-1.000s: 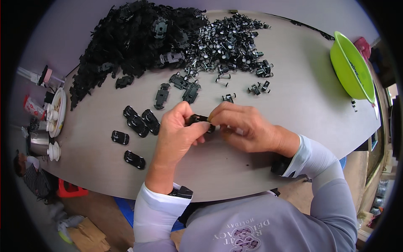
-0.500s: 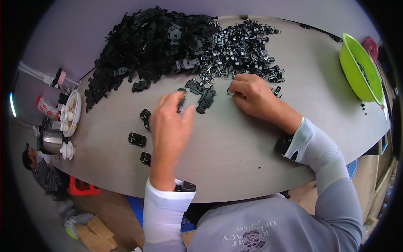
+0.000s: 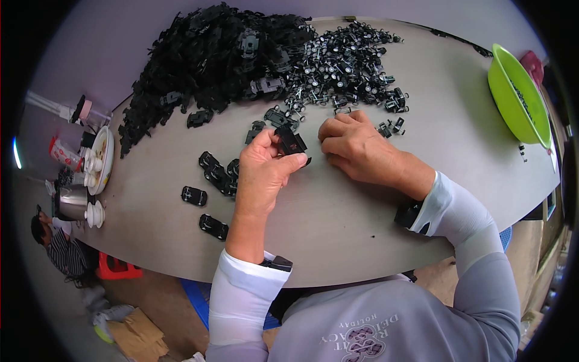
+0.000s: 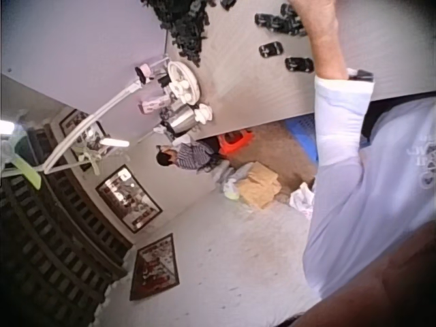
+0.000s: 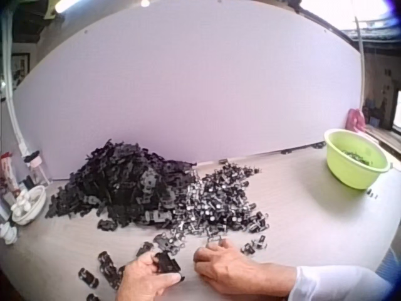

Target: Assembling small black plastic components by hand at a table.

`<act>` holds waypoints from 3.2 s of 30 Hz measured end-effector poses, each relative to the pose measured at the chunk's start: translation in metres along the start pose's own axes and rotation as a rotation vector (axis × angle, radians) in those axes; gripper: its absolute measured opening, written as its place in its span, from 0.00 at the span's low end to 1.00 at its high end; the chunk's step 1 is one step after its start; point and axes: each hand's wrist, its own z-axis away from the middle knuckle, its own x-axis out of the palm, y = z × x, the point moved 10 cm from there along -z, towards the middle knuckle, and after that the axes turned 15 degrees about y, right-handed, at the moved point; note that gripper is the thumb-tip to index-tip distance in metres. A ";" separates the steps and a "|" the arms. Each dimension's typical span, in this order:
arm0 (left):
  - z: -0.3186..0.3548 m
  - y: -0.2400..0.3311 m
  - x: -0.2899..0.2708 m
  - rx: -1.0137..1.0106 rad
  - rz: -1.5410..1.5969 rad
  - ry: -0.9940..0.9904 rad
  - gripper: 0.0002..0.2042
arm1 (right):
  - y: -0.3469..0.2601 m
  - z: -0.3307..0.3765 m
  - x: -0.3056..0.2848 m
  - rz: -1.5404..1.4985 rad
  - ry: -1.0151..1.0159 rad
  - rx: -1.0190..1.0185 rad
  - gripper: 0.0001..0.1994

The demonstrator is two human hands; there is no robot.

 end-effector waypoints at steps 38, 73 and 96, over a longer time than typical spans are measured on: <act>0.036 -0.040 0.041 -0.414 0.469 -0.207 0.06 | -0.047 0.015 -0.033 -0.141 0.249 -0.018 0.10; 0.030 -0.037 0.044 -0.259 0.096 -0.319 0.11 | -0.007 0.014 -0.027 -0.432 0.065 0.391 0.09; 0.033 -0.044 0.047 -0.401 0.533 -0.379 0.09 | -0.027 0.005 -0.040 -0.244 0.192 0.159 0.06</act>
